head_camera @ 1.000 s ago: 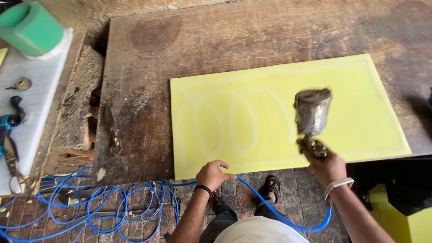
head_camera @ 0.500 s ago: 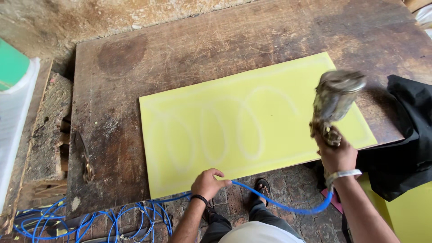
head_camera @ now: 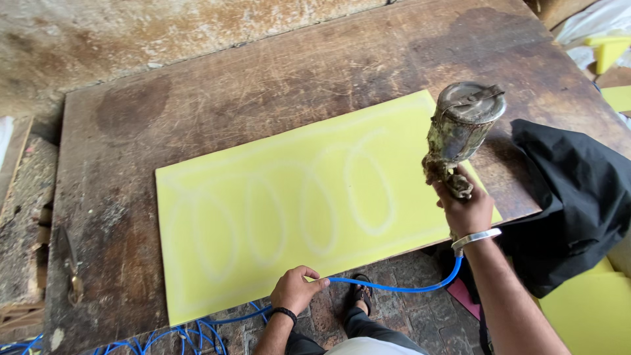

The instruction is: The person smooths and trims a black fabric sheet on a wooden workbench using large shears, then places a yellow foam sheet on the bench and sprays it with an air gun. The person then lays the black fabric over the foam and trims the edges again.

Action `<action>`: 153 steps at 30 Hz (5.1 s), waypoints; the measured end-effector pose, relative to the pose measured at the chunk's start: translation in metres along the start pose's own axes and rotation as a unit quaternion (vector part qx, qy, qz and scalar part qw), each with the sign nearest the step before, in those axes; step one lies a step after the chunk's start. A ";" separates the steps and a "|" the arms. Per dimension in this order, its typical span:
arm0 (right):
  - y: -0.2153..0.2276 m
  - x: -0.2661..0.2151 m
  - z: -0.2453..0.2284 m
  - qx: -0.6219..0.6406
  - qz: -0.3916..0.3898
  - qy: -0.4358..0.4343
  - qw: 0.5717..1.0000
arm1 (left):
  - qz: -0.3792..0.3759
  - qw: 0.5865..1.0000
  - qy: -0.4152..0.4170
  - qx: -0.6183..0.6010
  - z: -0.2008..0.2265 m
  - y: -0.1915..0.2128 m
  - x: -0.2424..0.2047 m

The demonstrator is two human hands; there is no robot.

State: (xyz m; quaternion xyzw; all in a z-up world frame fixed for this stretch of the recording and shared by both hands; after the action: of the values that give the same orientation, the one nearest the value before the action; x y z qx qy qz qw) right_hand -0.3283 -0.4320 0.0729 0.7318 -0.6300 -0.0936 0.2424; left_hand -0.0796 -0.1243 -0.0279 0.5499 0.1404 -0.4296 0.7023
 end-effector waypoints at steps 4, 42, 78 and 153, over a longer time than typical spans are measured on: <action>0.036 -0.016 0.019 -0.138 -0.029 -0.055 0.988 | -0.028 0.999 -0.029 -0.006 0.020 -0.023 -0.001; -0.129 -0.142 -0.042 0.164 -0.457 -0.120 0.866 | -0.057 0.997 0.012 0.058 -0.088 0.004 -0.025; -0.216 -0.104 -0.057 0.200 -0.298 -0.137 0.923 | -0.095 0.988 0.010 -0.118 -0.186 0.078 -0.008; -0.465 -0.348 -0.239 0.321 -0.231 -0.012 0.918 | 0.052 0.936 -0.248 -0.244 -0.315 0.217 -0.010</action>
State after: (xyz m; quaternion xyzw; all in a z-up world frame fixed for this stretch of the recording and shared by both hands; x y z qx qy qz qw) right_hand 0.1198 0.0029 0.0015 0.8942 -0.4428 0.0519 -0.0416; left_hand 0.1662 0.1674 0.0079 0.2442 0.0329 -0.4677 0.8488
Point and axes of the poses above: each hand's wrist, its own x-axis towards the middle knuckle, its own y-axis out of the back of the hand, z = x × y, the point moved 4 cm from there along x, towards the middle knuckle, and after that the axes turned 7 degrees about y, right-handed, at the moved point
